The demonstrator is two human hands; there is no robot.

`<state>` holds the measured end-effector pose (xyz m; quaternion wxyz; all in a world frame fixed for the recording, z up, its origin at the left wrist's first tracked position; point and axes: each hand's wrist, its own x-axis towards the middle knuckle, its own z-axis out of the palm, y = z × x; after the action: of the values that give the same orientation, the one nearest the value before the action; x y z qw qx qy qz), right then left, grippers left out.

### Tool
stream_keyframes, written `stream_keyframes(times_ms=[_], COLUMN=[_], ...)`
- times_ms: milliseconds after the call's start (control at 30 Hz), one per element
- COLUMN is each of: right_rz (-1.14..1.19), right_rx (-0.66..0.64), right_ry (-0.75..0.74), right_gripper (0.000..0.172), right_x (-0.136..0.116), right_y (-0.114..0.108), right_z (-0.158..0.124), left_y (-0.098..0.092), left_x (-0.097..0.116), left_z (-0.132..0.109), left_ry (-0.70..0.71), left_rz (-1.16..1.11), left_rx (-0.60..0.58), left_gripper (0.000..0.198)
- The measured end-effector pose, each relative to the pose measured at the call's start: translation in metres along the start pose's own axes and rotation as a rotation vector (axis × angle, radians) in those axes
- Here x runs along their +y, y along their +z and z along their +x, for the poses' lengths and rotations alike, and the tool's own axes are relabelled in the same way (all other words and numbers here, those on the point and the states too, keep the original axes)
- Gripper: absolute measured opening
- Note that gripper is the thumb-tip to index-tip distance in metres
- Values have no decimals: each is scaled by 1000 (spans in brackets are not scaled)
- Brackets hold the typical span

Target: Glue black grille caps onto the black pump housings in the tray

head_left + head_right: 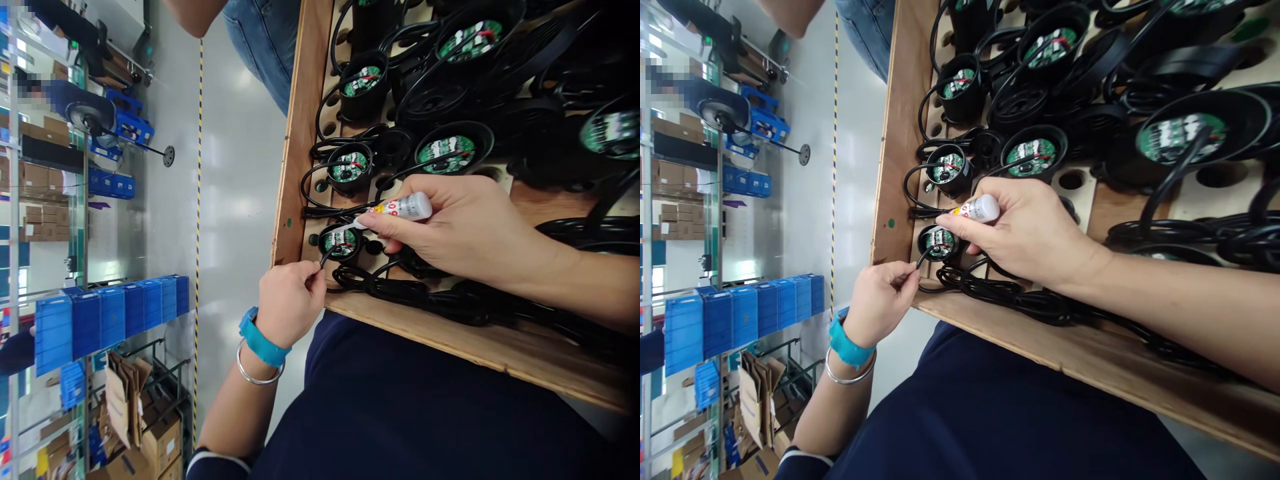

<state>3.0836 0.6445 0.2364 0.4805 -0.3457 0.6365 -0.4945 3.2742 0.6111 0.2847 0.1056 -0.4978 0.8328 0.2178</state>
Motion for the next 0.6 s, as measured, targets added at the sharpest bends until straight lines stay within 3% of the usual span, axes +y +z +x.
stream_keyframes(times_ms=[133, 267, 400, 600], right_rz=[-24, -55, -40, 34], right_rx=[19, 16, -25, -83], right_ry=[-7, 26, 59, 104], right_gripper=[34, 45, 56, 53], right_x=[2, -1, -2, 4], right_y=[-3, -7, -6, 0], right_z=[1, -1, -1, 0], left_y=[1, 8, 12, 8], left_x=[-2, -2, 1, 2], left_z=[-5, -13, -17, -15], left_ry=[30, 77, 119, 123], left_rz=[-79, -200, -176, -213], left_rx=[28, 115, 198, 140], left_gripper=[24, 21, 19, 18])
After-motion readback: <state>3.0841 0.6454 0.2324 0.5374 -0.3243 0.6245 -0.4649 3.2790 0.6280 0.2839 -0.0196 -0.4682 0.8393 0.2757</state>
